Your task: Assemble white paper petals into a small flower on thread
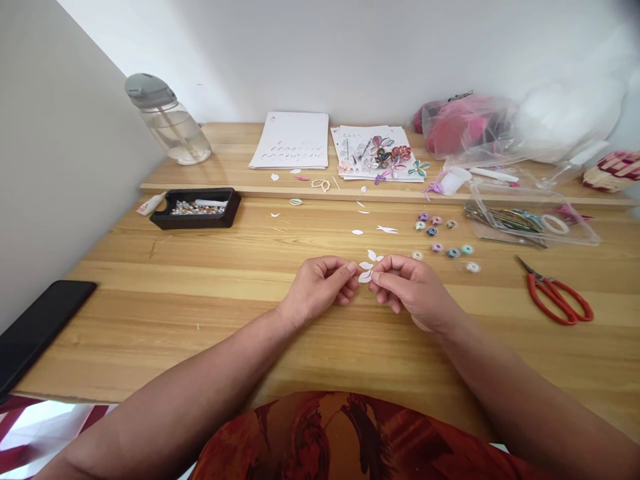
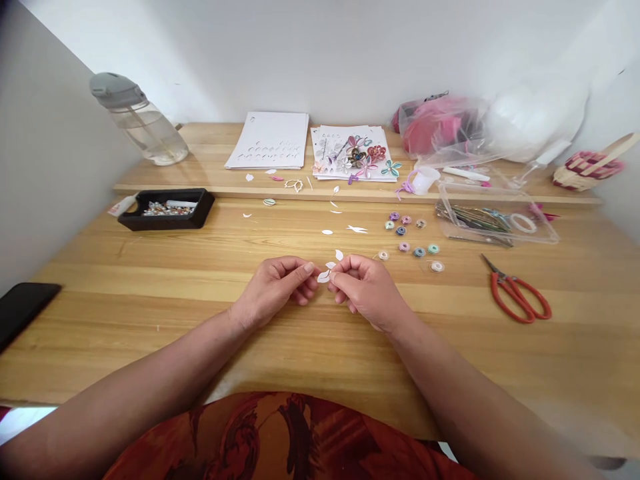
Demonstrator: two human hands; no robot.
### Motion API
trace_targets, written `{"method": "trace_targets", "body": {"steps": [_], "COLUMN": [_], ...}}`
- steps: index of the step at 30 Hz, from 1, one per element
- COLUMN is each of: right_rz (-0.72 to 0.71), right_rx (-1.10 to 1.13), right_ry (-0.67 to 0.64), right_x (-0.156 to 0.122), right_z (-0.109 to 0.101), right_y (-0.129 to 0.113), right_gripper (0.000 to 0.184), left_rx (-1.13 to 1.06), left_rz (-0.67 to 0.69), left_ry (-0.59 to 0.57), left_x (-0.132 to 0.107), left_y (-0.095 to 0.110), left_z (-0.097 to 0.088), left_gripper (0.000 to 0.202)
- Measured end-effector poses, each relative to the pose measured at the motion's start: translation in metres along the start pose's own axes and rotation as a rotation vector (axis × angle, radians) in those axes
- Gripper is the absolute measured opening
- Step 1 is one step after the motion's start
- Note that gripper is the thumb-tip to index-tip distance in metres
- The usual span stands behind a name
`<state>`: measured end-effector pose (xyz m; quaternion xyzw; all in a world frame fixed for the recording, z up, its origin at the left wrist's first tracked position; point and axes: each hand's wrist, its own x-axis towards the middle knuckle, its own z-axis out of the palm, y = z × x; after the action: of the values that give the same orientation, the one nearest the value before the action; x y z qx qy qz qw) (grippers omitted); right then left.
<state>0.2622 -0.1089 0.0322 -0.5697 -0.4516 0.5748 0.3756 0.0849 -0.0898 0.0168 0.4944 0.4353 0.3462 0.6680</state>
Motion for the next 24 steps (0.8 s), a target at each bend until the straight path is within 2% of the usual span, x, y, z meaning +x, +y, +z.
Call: {"method": "trace_targets", "body": {"steps": [7,13,18,24], "right_rz": [-0.020,-0.037,-0.062,-0.054], "right_rx": [0.003,0.005,0.014,0.020], "right_ry": [-0.002,0.002,-0.013,-0.038], "right_x": [-0.001,0.001,0.002,0.000], "right_z": [-0.001,0.000,0.001,0.003], "right_y": [0.002,0.004,0.009,0.010], "right_gripper": [0.020,0.019,0.018,0.014], "left_rx": [-0.025,-0.038,0.055,0.130], "left_rz": [0.047,0.050,0.036,0.024], "left_ry": [0.036,0.012,-0.039,-0.042], "left_x": [0.002,0.000,-0.004,-0.003], "left_y": [-0.005,-0.003,0.003,0.001], "left_z": [-0.001,0.000,0.002,0.000], "left_gripper": [0.042,0.033,0.036,0.032]}}
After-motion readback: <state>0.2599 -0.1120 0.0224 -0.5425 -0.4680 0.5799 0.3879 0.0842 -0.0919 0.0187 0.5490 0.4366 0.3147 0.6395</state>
